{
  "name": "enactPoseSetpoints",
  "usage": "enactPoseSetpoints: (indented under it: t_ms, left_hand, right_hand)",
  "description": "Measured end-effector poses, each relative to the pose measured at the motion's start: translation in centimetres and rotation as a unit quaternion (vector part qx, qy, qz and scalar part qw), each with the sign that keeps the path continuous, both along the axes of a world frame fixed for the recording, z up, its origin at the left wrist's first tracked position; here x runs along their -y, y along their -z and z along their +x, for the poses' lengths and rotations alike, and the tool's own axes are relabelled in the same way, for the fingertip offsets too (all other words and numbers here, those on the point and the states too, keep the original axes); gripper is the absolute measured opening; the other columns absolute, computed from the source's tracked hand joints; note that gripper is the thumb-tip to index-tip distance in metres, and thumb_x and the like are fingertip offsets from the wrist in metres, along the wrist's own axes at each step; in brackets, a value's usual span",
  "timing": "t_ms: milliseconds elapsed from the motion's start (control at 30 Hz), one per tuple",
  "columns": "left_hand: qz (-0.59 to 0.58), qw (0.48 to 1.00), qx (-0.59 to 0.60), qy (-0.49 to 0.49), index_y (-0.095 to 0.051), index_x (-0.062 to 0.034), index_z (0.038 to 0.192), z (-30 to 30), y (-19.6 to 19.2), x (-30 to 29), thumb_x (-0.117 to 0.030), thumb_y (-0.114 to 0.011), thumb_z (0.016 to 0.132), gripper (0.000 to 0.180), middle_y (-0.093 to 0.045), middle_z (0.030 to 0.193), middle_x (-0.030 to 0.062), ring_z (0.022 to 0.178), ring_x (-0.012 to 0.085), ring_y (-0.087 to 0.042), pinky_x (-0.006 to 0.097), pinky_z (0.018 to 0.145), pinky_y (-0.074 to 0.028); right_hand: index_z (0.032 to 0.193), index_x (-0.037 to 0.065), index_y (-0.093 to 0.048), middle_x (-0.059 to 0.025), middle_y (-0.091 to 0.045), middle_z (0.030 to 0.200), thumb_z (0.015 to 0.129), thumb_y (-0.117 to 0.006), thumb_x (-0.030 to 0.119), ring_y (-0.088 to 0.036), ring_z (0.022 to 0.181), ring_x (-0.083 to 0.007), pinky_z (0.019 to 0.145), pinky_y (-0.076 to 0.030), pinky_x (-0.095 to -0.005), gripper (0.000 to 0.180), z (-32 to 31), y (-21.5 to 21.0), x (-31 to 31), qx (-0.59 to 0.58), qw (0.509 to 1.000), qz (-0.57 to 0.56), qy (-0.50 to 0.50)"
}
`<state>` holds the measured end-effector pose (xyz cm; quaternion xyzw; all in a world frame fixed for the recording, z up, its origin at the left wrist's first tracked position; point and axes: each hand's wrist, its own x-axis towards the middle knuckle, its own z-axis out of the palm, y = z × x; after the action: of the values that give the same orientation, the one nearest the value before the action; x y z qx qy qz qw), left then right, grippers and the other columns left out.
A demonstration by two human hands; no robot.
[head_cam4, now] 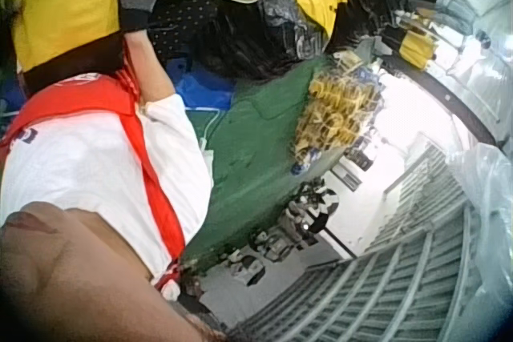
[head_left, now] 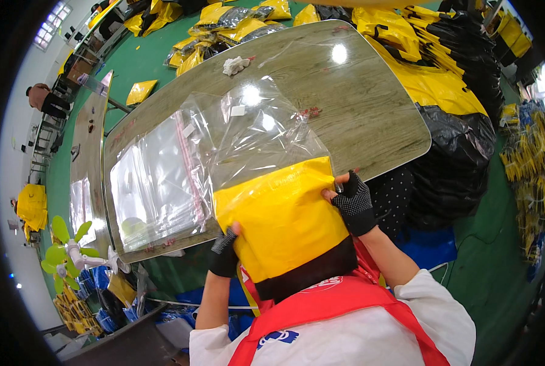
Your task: The person repeatedly folds yellow and black courier bags, inserts them into clear plastic polybags, and places the sealed packages on a table. The process is repeated continuously with multiple units.
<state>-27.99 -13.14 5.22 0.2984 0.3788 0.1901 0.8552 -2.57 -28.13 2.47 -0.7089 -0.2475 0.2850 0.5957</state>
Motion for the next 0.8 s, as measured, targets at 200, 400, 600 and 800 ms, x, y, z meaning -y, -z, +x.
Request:
enactPoseSetpoints:
  t_ms: [200, 400, 600, 800]
  left_hand:
    - [0.210, 0.969, -0.129, -0.009, -0.050, -0.0016, 0.122, -1.1, 3.4, 2.3, -0.027, -0.069, 0.081, 0.052, -0.058, 0.115, 0.0079, 0.103, 0.0185, -0.055, 0.030, 0.089, -0.042]
    - [0.097, 0.991, -0.078, -0.051, -0.050, -0.0006, 0.122, -0.5, 3.3, 2.5, -0.024, -0.065, 0.083, 0.048, -0.058, 0.115, 0.0075, 0.102, 0.0186, -0.056, 0.030, 0.088, -0.043]
    - [-0.023, 0.999, 0.007, -0.036, -0.045, -0.0019, 0.127, -1.3, 3.7, 4.2, -0.024, -0.067, 0.081, 0.055, -0.055, 0.120, 0.0078, 0.107, 0.0195, -0.054, 0.031, 0.091, -0.043]
    - [0.140, 0.985, -0.096, 0.043, -0.047, -0.0021, 0.125, -2.5, 2.6, 5.3, -0.023, -0.069, 0.079, 0.054, -0.057, 0.117, 0.0110, 0.107, 0.0207, -0.055, 0.032, 0.089, -0.043]
  right_hand:
    - [0.077, 0.002, -0.053, -0.0027, -0.053, 0.065, 0.075, -0.073, 0.019, -0.051, 0.061, -0.0104, 0.059, -0.044, -0.0261, 0.027, -0.9, 0.8, 0.5, 0.056, 0.990, 0.018, 0.128]
    - [0.079, -0.002, -0.061, -0.0010, -0.057, 0.068, 0.087, -0.058, 0.019, -0.049, 0.066, -0.0070, 0.062, -0.042, -0.0240, 0.022, 2.0, -1.5, -0.3, -0.080, 0.994, -0.042, -0.058]
    - [0.077, 0.001, -0.059, -0.0195, -0.057, 0.067, 0.088, -0.055, 0.023, -0.058, 0.058, -0.0316, 0.056, -0.045, -0.0349, 0.024, -1.7, 0.6, 2.5, 0.214, 0.973, -0.058, -0.060]
    - [0.083, 0.005, -0.063, -0.0175, -0.060, 0.070, 0.087, -0.054, 0.021, -0.058, 0.062, -0.0358, 0.055, -0.047, -0.0401, 0.019, -2.1, 1.7, 6.1, 0.308, 0.943, -0.123, -0.037]
